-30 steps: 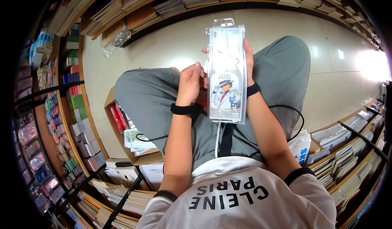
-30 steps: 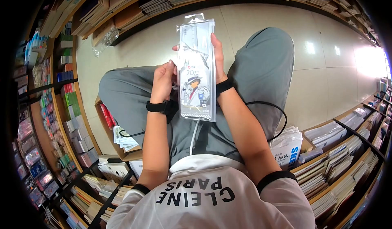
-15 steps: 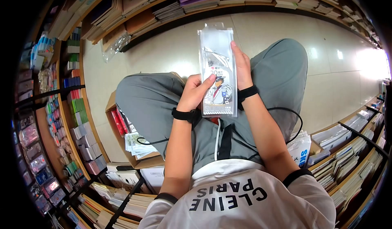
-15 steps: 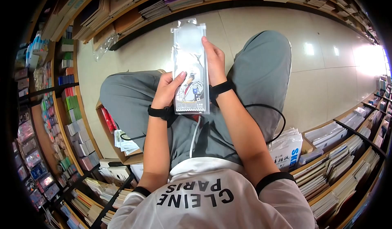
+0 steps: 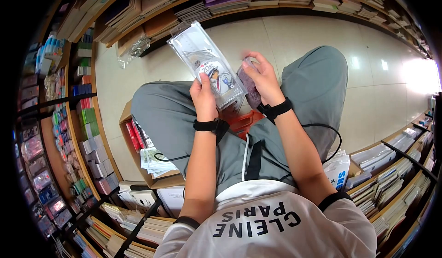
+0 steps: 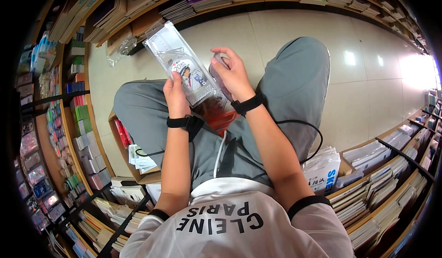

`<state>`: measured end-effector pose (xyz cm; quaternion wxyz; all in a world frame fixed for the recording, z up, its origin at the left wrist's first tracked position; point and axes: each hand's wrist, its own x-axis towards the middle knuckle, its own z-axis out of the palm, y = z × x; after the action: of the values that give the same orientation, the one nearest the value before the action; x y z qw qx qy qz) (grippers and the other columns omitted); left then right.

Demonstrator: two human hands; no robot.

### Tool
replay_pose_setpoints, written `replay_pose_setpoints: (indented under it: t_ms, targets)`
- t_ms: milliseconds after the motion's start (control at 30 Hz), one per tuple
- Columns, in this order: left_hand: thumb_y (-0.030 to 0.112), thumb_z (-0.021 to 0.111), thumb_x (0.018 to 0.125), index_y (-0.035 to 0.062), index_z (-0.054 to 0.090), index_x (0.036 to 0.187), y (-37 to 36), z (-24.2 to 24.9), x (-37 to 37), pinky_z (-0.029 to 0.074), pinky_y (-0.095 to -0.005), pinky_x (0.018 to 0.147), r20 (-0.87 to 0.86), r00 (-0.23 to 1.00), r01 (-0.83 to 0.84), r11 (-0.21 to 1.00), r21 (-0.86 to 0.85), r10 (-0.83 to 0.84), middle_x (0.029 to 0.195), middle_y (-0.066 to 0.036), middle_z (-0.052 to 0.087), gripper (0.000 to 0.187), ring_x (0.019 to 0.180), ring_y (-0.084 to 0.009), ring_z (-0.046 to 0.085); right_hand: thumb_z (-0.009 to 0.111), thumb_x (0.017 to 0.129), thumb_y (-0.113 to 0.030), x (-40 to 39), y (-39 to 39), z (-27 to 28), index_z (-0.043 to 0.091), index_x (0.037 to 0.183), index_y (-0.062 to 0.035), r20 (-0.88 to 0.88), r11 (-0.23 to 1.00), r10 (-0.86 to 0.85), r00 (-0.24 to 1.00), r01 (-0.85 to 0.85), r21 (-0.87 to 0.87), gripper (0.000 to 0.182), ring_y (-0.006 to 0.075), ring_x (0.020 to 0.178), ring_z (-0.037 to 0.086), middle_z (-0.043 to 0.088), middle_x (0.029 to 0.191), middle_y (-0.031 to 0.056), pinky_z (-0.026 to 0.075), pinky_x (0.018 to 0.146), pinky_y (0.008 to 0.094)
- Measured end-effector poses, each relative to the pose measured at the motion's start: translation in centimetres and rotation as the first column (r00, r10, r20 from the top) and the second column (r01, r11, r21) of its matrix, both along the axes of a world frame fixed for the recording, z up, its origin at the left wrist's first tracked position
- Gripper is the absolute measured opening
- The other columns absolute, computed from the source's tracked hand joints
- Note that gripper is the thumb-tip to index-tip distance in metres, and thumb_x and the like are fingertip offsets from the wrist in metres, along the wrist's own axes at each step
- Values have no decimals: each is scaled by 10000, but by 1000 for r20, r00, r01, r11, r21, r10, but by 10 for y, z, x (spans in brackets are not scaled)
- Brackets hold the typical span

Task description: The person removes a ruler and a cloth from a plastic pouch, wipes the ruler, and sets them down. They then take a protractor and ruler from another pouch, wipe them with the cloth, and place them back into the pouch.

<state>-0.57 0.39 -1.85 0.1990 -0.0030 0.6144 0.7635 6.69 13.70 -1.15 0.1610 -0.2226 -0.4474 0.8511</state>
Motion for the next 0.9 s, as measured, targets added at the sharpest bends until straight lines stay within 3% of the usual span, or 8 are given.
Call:
replay_pose_setpoints:
  t_ms: [200,300,400,500,600,800,900]
  targets:
    - [277,411,939,-53,561,980,-1,0,-1,426,-246,717,57,996,-71,997,34,69,892,-55,598,365,769,-98,525,570,816,-20,-2,-6,10,427,1147,-81,-71,999,8,997,-10,-37,366,71,755,516,570,822,38,403,656,190]
    - [270,414,938,-57,569,966,0,4,0,428,-248,717,44,998,-51,999,19,50,886,-59,602,363,774,-102,531,598,795,-22,1,-7,9,405,1188,-56,-125,990,143,982,-143,12,439,94,817,531,568,878,42,418,725,206]
    - [257,428,930,-64,550,1016,-4,3,-3,435,-272,755,86,996,-39,998,40,36,949,-81,597,353,834,-141,557,637,765,-27,2,-4,11,472,1123,-23,-155,979,191,969,-199,-41,394,98,830,530,569,878,34,415,737,212]
    - [266,426,934,-49,587,898,1,9,-2,420,-234,676,99,991,-91,995,47,86,838,-45,596,355,731,-86,513,639,760,2,2,-4,10,553,984,1,-56,977,214,975,-213,18,240,86,794,531,566,823,31,432,719,216]
    - [276,443,928,-40,596,849,-3,5,-2,402,-213,638,7,1000,10,999,-40,-10,786,-22,585,360,696,-64,488,608,772,32,0,-7,-1,589,858,-2,-185,987,132,974,-113,111,95,82,795,521,548,818,13,430,717,215]
    - [216,592,847,-36,613,848,4,12,4,404,-208,584,-33,999,28,996,-89,-31,756,-12,593,253,658,-56,494,560,787,60,-1,-8,-4,536,835,-6,-83,993,115,990,-113,24,86,65,758,499,539,806,-1,414,681,194]
    - [158,637,808,-37,618,855,5,13,5,416,-210,588,-43,997,57,992,-109,-62,773,-17,603,201,668,-61,511,557,792,54,-2,-7,-9,523,827,-12,-41,975,149,988,-140,172,83,62,725,503,540,777,-6,413,668,191]
